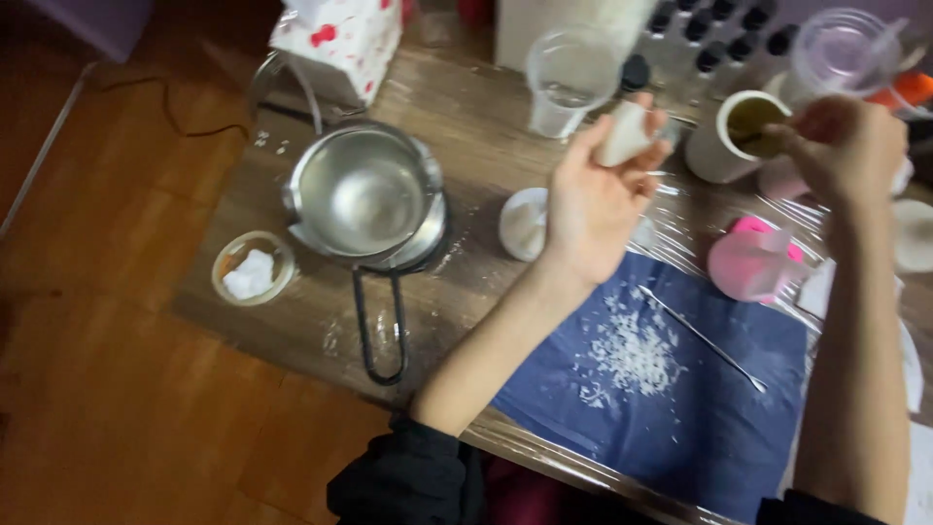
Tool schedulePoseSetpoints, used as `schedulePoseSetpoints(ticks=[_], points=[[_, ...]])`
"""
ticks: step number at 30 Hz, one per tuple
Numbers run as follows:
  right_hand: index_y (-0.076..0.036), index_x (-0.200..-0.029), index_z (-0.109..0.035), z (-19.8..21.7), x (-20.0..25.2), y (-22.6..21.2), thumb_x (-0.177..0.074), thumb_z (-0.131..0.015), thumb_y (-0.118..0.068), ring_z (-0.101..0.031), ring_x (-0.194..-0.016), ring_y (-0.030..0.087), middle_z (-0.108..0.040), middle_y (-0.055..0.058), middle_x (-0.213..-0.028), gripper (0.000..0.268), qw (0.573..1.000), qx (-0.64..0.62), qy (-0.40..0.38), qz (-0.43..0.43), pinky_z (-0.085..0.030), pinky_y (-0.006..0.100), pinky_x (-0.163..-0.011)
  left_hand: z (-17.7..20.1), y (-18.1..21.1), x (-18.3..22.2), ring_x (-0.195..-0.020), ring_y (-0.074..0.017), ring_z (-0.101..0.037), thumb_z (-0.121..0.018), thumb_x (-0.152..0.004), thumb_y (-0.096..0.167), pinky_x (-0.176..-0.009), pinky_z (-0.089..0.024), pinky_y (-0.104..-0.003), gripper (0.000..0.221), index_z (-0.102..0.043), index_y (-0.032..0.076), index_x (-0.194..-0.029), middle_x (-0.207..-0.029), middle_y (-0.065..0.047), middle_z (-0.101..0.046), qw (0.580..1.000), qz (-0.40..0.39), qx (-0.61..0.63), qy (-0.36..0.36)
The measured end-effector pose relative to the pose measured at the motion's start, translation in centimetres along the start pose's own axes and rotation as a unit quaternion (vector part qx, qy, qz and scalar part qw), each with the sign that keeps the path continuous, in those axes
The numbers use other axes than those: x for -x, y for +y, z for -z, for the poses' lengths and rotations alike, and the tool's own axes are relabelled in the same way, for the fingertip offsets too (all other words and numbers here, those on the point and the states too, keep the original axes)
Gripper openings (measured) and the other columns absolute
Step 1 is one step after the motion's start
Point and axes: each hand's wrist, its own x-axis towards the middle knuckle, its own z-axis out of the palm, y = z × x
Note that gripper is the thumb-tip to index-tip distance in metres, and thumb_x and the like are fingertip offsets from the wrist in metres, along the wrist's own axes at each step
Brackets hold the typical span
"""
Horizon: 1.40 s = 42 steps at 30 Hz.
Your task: Using a small metal tool to scrape and shape a block of white wax over a protective mat.
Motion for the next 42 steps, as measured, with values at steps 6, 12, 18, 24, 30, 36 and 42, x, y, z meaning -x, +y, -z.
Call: schedulePoseSetpoints(ticks=[6,12,18,24,30,36,42], points=[[-0.006,-0.095,-0.064,6.2,2.4,-7.0,-0.104,-0.088,-0.010,-0.046,-0.079,0.010,-0.058,0.003,-0.087,0.025,0.974,-0.220,0.041,-0.020,-0.033,0.026,-0.067,-1.1,-0.8,0.4,-0.059,-0.0042,-0.046,-0.059,-0.086,0.021,-0.042,-0.027,-0.017,0.017,-0.059,0.016,-0.102,-0.097,-0.007,-0.067,0.992,-0.031,-0.054,0.109],[-0.015,-0.081,-0.067,6.9,3.1,-6.8,-0.082,-0.080,-0.032,-0.061,-0.068,0.005,-0.066,-0.003,-0.074,0.021,0.905,-0.387,0.091,-0.151,-0.051,0.018,-0.058,-2.9,0.5,1.5,-0.067,-0.0096,-0.054,-0.053,-0.092,0.014,-0.055,-0.041,-0.017,0.026,-0.055,0.007,-0.117,-0.110,-0.008,-0.060,0.996,0.051,-0.037,0.064],[-0.012,-0.078,-0.064,5.7,3.1,-7.1,-0.075,-0.073,-0.026,-0.062,-0.063,0.007,-0.070,0.003,-0.073,0.016,0.746,-0.633,0.161,-0.131,-0.047,0.019,-0.056,-4.2,-0.1,2.3,-0.088,-0.0239,-0.054,-0.059,-0.082,-0.002,-0.075,-0.043,-0.028,0.042,-0.058,0.007,-0.123,-0.119,-0.019,-0.059,0.990,0.010,-0.063,0.122],[-0.001,-0.086,-0.062,4.8,3.7,-8.0,-0.066,-0.081,-0.010,-0.071,-0.070,0.024,-0.070,0.016,-0.078,0.029,0.532,-0.805,0.188,-0.183,-0.059,0.027,-0.066,-6.0,-2.5,3.3,-0.080,-0.0048,-0.052,-0.063,-0.085,0.018,-0.074,-0.033,-0.018,0.031,-0.058,0.016,-0.116,-0.107,0.006,-0.060,0.975,0.101,-0.145,0.138],[-0.005,-0.088,-0.061,4.0,4.6,-8.4,-0.061,-0.081,-0.019,-0.069,-0.067,0.019,-0.068,0.010,-0.072,0.036,0.586,-0.725,0.219,-0.287,-0.060,0.031,-0.057,-5.5,-2.9,3.5,-0.079,-0.0102,-0.053,-0.060,-0.087,0.014,-0.073,-0.033,-0.023,0.030,-0.058,0.013,-0.117,-0.105,0.002,-0.063,0.980,0.125,-0.092,0.124],[-0.006,-0.102,-0.047,4.7,5.7,-7.9,-0.064,-0.082,-0.004,-0.064,-0.058,0.018,-0.065,0.010,-0.072,0.052,0.586,-0.764,0.172,-0.208,-0.058,0.030,-0.055,-5.7,-1.5,3.6,-0.079,-0.0118,-0.054,-0.061,-0.088,0.015,-0.072,-0.036,-0.025,0.026,-0.058,0.012,-0.114,-0.102,0.001,-0.061,0.982,0.138,-0.074,0.102],[-0.013,-0.110,-0.045,4.9,6.1,-8.4,-0.070,-0.082,-0.005,-0.064,-0.063,0.011,-0.063,0.006,-0.086,0.055,0.738,-0.649,0.138,-0.121,-0.057,0.023,-0.059,-5.7,2.2,5.1,-0.083,-0.0155,-0.060,-0.060,-0.087,0.038,-0.069,-0.040,-0.027,0.041,-0.062,0.013,-0.119,-0.102,0.001,-0.068,0.992,-0.054,-0.107,0.028]])
